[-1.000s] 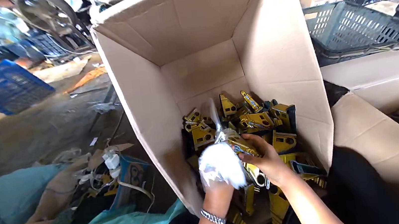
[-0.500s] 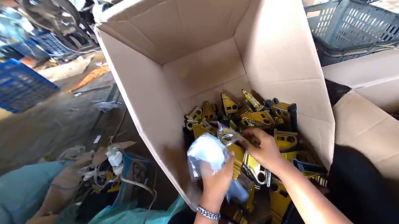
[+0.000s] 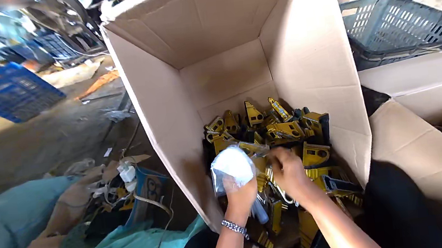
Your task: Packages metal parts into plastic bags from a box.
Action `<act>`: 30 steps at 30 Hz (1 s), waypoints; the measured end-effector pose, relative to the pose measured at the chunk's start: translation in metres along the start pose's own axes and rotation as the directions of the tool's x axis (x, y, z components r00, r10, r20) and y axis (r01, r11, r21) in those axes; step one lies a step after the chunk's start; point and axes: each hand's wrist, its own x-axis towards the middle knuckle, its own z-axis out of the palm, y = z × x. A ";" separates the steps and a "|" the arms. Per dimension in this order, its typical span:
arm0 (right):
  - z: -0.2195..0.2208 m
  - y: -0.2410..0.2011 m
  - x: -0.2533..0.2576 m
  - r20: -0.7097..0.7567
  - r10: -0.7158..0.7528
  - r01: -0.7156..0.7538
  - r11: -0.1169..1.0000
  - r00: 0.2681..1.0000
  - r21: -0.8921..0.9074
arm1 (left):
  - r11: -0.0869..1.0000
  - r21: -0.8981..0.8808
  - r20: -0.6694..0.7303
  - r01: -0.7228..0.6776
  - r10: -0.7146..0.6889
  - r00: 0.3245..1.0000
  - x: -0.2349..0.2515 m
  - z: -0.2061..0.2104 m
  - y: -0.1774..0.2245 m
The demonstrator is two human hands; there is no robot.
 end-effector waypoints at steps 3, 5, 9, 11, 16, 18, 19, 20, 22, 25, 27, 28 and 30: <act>-0.004 -0.027 -0.021 0.004 -0.210 0.209 0.976 0.978 0.068 | 0.983 0.178 0.034 0.049 -0.056 0.998 0.005 -0.007 0.006; -0.013 -0.014 -0.019 0.118 0.062 -0.101 0.927 0.991 0.361 | 0.996 -0.017 0.033 0.092 -0.092 0.995 0.002 -0.004 0.003; -0.016 0.023 -0.008 0.306 0.456 -0.526 0.507 0.836 0.683 | 0.788 -0.421 0.423 0.449 -0.268 0.866 0.000 -0.003 0.018; -0.035 0.043 -0.015 0.202 0.504 -0.468 0.485 0.840 0.739 | 0.719 -0.469 0.428 0.513 -0.324 0.844 0.006 -0.011 0.019; -0.069 0.067 -0.010 0.038 0.609 -0.093 0.059 0.792 0.994 | 0.946 -0.188 0.175 0.264 -0.232 0.957 0.006 -0.022 0.010; -0.052 0.037 -0.009 0.277 0.479 -0.485 0.390 0.833 0.783 | 0.984 -0.111 0.198 0.142 -0.118 0.973 -0.005 -0.004 0.007; -0.043 0.025 -0.008 0.361 0.367 -0.511 0.524 0.857 0.681 | 0.990 -0.125 0.227 0.062 -0.032 0.973 -0.009 0.004 0.003; -0.037 0.018 -0.008 0.388 0.283 -0.477 0.608 0.877 0.635 | 0.987 -0.153 0.273 0.054 -0.011 0.962 -0.012 0.008 0.003; -0.036 0.020 -0.010 0.383 0.279 -0.473 0.569 0.881 0.673 | 0.949 -0.211 0.358 0.236 -0.150 0.922 -0.012 0.007 0.011; -0.054 0.028 -0.010 0.526 0.300 -0.605 0.434 0.796 0.668 | 0.906 -0.143 0.512 0.399 -0.277 0.813 -0.006 -0.004 0.020; -0.063 0.025 -0.006 0.595 0.288 -0.651 0.479 0.750 0.589 | 0.950 -0.040 0.557 0.309 -0.235 0.796 -0.007 -0.007 0.016; -0.066 0.026 -0.001 0.609 0.282 -0.640 0.567 0.742 0.518 | 0.958 -0.039 0.573 0.283 -0.210 0.792 -0.007 -0.006 0.014; -0.066 0.030 0.006 0.638 0.264 -0.585 0.724 0.724 0.364 | 0.937 -0.102 0.597 0.333 -0.210 0.774 -0.008 -0.006 0.019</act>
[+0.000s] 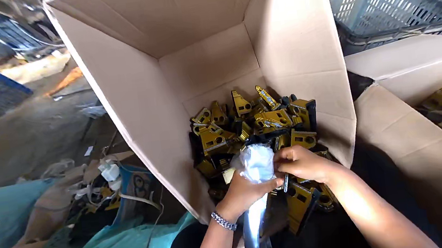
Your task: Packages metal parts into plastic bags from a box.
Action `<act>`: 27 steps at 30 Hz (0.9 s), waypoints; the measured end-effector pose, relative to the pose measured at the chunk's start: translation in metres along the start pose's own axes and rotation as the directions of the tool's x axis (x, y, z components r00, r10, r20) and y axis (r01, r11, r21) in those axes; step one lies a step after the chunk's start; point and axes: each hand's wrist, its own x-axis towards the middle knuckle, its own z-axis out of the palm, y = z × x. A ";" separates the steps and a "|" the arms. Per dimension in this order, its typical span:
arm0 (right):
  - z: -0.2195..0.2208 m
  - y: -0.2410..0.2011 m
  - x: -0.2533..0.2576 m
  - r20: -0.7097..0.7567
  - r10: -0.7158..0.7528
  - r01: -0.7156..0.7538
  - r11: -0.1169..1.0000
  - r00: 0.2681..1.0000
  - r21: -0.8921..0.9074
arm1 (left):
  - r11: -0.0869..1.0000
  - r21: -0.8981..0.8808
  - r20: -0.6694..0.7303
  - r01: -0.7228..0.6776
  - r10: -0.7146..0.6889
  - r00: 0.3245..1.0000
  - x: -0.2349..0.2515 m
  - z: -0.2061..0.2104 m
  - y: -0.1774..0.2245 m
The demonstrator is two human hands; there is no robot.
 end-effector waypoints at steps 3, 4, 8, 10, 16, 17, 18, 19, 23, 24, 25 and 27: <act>-0.004 0.001 -0.002 -0.025 0.031 -0.032 0.999 0.999 -0.035 | 0.994 0.106 -0.105 0.006 0.005 0.994 0.002 -0.009 0.008; -0.004 0.003 -0.004 -0.062 0.034 -0.035 0.999 0.997 -0.020 | 0.963 0.265 -0.178 -0.054 0.104 0.978 0.007 -0.015 0.002; 0.006 0.018 -0.008 -0.229 -0.031 0.073 0.981 0.973 0.181 | 0.919 0.346 -0.392 -0.190 0.326 0.860 0.023 -0.039 -0.019; 0.014 0.013 -0.004 -0.175 -0.109 0.132 0.983 0.978 0.127 | 0.984 -0.051 -0.217 -0.172 0.158 0.963 0.007 -0.020 -0.003; -0.007 -0.006 0.009 -0.181 -0.192 0.197 0.980 0.964 0.006 | 0.959 0.087 -0.221 -0.270 0.283 0.933 0.011 -0.015 -0.008; -0.012 -0.001 0.016 -0.279 -0.161 0.180 0.983 0.947 0.044 | 0.931 0.193 -0.263 -0.309 0.352 0.898 0.015 -0.022 -0.016; -0.014 0.007 0.021 -0.315 -0.116 0.128 0.992 0.942 0.018 | 0.906 0.273 -0.289 -0.323 0.398 0.871 0.017 -0.026 -0.022; -0.012 0.018 0.024 -0.266 -0.062 0.056 0.998 0.962 -0.031 | 0.871 0.360 -0.313 -0.334 0.450 0.836 0.018 -0.030 -0.028; 0.022 0.047 0.046 -0.046 0.220 -0.206 0.790 0.974 -0.577 | 0.858 0.419 -0.498 -0.297 0.491 0.715 0.023 -0.044 -0.023; 0.029 0.047 0.049 -0.028 0.266 -0.208 0.679 0.964 -0.704 | 0.876 0.373 -0.543 -0.307 0.474 0.693 0.023 -0.046 -0.021; 0.033 0.046 0.049 -0.023 0.275 -0.193 0.613 0.961 -0.766 | 0.888 0.337 -0.568 -0.314 0.458 0.684 0.023 -0.047 -0.021; 0.027 0.036 0.040 -0.028 0.241 -0.178 0.629 0.970 -0.756 | 0.917 0.279 -0.572 -0.287 0.398 0.718 0.024 -0.048 -0.019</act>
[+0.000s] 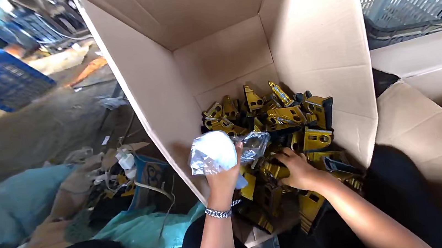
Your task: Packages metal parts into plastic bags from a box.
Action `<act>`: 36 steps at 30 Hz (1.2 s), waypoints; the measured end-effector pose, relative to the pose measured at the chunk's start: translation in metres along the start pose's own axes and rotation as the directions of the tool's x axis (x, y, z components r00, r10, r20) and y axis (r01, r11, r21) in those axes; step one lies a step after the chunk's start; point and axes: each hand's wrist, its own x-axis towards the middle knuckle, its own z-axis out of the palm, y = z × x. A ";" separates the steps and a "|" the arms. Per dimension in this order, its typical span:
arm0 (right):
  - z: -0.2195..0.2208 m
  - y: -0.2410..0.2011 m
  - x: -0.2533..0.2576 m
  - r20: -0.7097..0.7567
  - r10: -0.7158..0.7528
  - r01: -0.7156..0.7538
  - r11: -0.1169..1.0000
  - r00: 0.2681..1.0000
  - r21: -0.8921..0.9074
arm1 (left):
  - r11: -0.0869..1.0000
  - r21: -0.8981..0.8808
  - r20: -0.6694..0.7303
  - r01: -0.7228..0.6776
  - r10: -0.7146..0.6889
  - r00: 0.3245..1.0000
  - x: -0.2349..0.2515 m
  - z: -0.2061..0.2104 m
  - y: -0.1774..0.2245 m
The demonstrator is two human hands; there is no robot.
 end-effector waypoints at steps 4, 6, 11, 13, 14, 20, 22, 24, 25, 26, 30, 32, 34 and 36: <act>-0.035 0.018 -0.048 -0.499 -0.059 0.174 0.967 0.865 0.187 | 0.974 -0.112 0.119 0.196 -0.182 0.976 -0.004 0.006 0.013; -0.039 0.026 -0.061 -0.785 0.065 0.359 0.864 0.617 0.353 | 0.976 -0.101 0.141 0.192 -0.177 0.974 -0.007 0.010 0.011; -0.045 0.012 -0.054 -0.707 0.231 0.737 -0.080 0.668 0.671 | 0.974 -0.149 0.175 0.174 -0.147 0.973 -0.018 0.019 0.012; -0.036 0.004 -0.051 -0.682 0.123 0.690 -0.033 0.721 0.723 | 0.917 -0.253 0.206 0.308 -0.260 0.943 -0.020 0.022 0.026; -0.031 -0.001 -0.050 -0.638 0.095 0.638 0.034 0.765 0.770 | 0.874 -0.307 0.228 0.376 -0.317 0.921 -0.022 0.023 0.032; -0.006 -0.023 -0.034 -0.665 0.083 0.643 0.194 0.742 0.741 | 0.598 -0.521 0.353 0.609 -0.499 0.791 -0.018 0.020 0.054; 0.005 -0.017 -0.037 -0.810 -0.077 0.756 0.418 0.582 0.504 | 0.505 -0.574 0.372 0.645 -0.541 0.754 -0.008 0.012 0.054; 0.002 -0.007 -0.044 -0.837 -0.025 0.762 0.429 0.546 0.485 | 0.584 -0.565 0.294 0.583 -0.517 0.804 0.003 0.003 0.048; -0.006 -0.002 -0.046 -0.815 0.102 0.756 0.324 0.570 0.569 | 0.655 -0.535 0.237 0.534 -0.490 0.839 0.006 0.002 0.044; -0.017 0.002 -0.046 -0.754 0.223 0.737 0.168 0.618 0.654 | 0.709 -0.501 0.202 0.496 -0.461 0.864 0.006 0.002 0.041; -0.031 0.007 -0.043 -0.525 0.080 0.530 -0.188 0.847 0.827 | 0.787 -0.424 0.211 0.449 -0.396 0.894 -0.011 0.012 0.043; -0.020 -0.011 -0.041 -0.472 -0.016 0.466 -0.132 0.882 0.875 | 0.764 -0.454 0.213 0.459 -0.407 0.888 -0.017 0.020 0.044; -0.007 -0.025 -0.036 -0.575 0.014 0.575 0.007 0.818 0.818 | 0.681 -0.515 0.218 0.521 -0.483 0.848 -0.014 0.023 0.042; 0.004 -0.026 -0.029 -0.808 -0.056 0.780 0.310 0.586 0.544 | 0.538 -0.567 0.288 0.624 -0.580 0.762 -0.008 0.020 0.047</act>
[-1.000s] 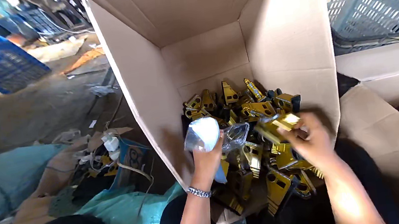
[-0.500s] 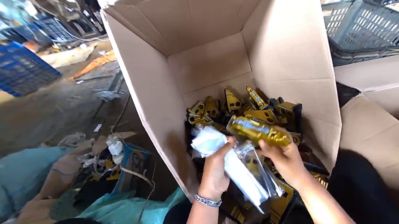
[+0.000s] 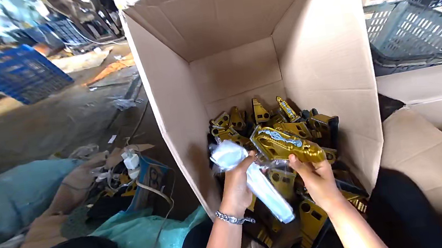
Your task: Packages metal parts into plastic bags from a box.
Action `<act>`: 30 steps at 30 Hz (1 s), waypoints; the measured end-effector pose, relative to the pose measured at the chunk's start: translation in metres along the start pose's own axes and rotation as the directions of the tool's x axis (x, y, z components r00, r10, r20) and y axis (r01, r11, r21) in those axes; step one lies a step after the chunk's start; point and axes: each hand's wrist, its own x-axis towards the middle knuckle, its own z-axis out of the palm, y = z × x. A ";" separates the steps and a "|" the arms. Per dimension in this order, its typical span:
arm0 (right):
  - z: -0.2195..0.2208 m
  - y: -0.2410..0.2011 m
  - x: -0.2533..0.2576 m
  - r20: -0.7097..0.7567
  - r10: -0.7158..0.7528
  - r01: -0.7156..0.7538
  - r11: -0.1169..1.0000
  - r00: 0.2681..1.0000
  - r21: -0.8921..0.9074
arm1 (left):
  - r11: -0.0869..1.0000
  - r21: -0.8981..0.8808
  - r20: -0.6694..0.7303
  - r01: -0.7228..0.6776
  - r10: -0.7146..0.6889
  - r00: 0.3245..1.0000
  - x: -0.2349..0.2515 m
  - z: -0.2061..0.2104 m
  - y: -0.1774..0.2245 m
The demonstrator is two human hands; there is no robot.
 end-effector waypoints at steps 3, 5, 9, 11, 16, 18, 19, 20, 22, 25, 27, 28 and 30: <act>-0.014 0.001 -0.005 0.300 -0.255 0.350 0.879 0.919 -0.324 | 0.989 -0.120 0.010 0.088 -0.088 0.996 0.002 -0.006 0.014; -0.028 -0.007 -0.005 0.353 -0.181 0.361 0.750 0.918 -0.554 | 0.991 -0.122 -0.022 0.045 -0.049 0.999 0.007 -0.013 0.021; -0.059 -0.012 0.012 0.146 -0.271 0.273 0.524 0.951 -0.807 | 0.970 0.083 -0.080 -0.228 0.235 0.969 0.003 -0.024 0.022; -0.057 -0.022 0.008 0.257 -0.260 0.362 0.576 0.931 -0.733 | 0.919 0.227 0.012 -0.322 0.328 0.945 0.007 -0.026 0.011; -0.043 -0.022 -0.007 0.473 -0.284 0.525 0.673 0.834 -0.521 | 0.902 0.234 0.286 -0.364 0.293 0.912 0.011 -0.010 -0.007; -0.040 -0.023 -0.013 0.438 -0.253 0.483 0.666 0.863 -0.569 | 0.808 0.337 0.276 -0.483 0.405 0.871 0.013 -0.013 -0.014; -0.037 -0.025 -0.017 0.400 -0.207 0.430 0.651 0.893 -0.626 | 0.694 0.441 0.285 -0.569 0.493 0.822 0.014 -0.019 -0.019; -0.034 -0.028 -0.019 0.355 -0.153 0.368 0.627 0.922 -0.686 | 0.535 0.548 0.324 -0.643 0.573 0.753 0.011 -0.025 -0.022; -0.031 -0.034 -0.013 0.272 -0.088 0.269 0.596 0.958 -0.757 | 0.350 0.628 0.387 -0.695 0.635 0.669 -0.002 -0.030 -0.022; -0.031 -0.027 0.001 0.286 -0.259 0.381 0.498 0.923 -0.779 | 0.479 0.548 0.261 -0.686 0.681 0.684 -0.002 -0.022 -0.025; -0.025 -0.011 -0.001 0.391 -0.287 0.481 0.417 0.875 -0.771 | 0.646 0.460 0.157 -0.609 0.616 0.772 -0.008 -0.014 -0.019; -0.023 -0.004 -0.002 0.423 -0.229 0.481 0.389 0.877 -0.786 | 0.659 0.456 0.175 -0.599 0.593 0.786 -0.014 -0.014 -0.021; -0.017 -0.001 0.000 0.364 0.029 0.297 0.522 0.931 -0.800 | 0.602 0.470 0.294 -0.646 0.583 0.758 -0.020 -0.015 -0.038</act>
